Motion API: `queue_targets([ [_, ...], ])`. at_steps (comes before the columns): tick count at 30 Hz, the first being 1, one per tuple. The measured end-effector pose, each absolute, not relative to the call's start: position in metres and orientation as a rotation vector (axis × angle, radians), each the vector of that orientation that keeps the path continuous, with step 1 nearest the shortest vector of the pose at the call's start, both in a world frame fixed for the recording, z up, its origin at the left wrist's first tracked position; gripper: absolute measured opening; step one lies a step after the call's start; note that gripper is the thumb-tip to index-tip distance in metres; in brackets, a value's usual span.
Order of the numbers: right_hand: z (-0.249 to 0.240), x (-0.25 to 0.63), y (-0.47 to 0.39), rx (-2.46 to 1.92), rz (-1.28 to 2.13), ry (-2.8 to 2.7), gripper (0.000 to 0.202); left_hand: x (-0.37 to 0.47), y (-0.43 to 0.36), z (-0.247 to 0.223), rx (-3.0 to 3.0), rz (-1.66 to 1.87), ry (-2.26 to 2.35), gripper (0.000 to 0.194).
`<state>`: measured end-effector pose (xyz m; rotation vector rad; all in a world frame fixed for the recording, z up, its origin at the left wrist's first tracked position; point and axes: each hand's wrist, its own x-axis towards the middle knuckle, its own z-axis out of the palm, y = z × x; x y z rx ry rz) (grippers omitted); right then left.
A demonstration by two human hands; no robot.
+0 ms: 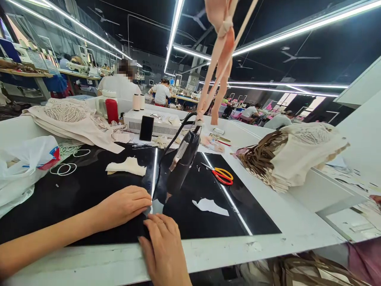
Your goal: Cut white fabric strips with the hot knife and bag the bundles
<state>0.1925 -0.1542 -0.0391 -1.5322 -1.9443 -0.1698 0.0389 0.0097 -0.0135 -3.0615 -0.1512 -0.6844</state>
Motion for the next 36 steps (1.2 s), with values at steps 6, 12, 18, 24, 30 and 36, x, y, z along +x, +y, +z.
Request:
queue_targets([
  [6,-0.026,0.196,-0.155,-1.380,-0.038,-1.896,0.020,0.006,-0.001,-0.017,-3.024,-0.751,-0.164,0.021],
  [12,-0.030,0.258,-0.169,-1.780,-0.301,-1.432,0.018,-0.019,0.004,-0.021,-2.893,-0.799,-0.234,0.030],
  [18,-0.039,0.298,-0.164,-1.956,-0.334,-1.393,0.036,-0.021,0.005,-0.022,-2.861,-0.801,-0.237,0.027],
  [24,-0.043,0.292,-0.156,-1.996,-0.235,-1.489,0.049,-0.020,-0.005,-0.017,-2.866,-0.754,-0.244,0.025],
  [30,-0.040,0.268,-0.153,-1.964,-0.108,-1.527,0.046,-0.004,-0.024,-0.006,-2.967,-0.788,-0.211,0.024],
  [36,-0.038,0.255,-0.152,-1.902,0.037,-1.507,0.038,0.027,-0.038,-0.003,-3.098,-0.719,-0.262,0.021],
])
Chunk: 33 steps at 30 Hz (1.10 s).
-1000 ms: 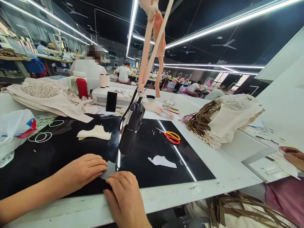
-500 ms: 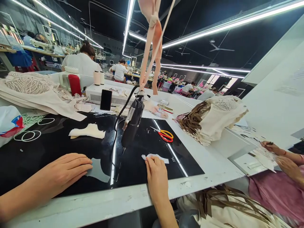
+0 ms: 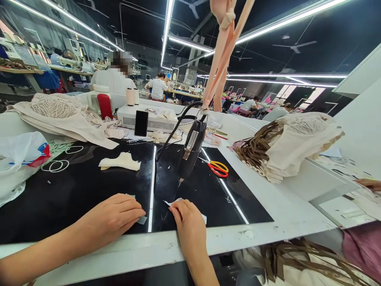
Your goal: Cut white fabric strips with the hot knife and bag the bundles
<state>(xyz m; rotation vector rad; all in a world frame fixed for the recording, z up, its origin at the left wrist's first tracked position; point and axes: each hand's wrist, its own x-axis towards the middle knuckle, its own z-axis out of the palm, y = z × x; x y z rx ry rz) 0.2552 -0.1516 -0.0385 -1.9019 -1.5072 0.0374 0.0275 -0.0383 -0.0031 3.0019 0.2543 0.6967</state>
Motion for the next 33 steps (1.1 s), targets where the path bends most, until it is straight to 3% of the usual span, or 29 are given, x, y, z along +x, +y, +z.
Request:
queue_targets([
  [14,-0.035,0.262,-0.157,-1.734,0.322,-1.425,0.026,0.084,-0.046,-0.015,3.080,0.568,0.436,0.034],
  [22,-0.025,0.263,-0.157,-1.635,0.414,-1.264,0.022,0.085,-0.049,-0.016,3.160,0.585,0.363,0.015],
  [33,0.005,0.294,-0.174,-1.289,-0.035,-0.514,0.027,0.086,-0.050,-0.022,3.168,0.606,0.364,0.013],
])
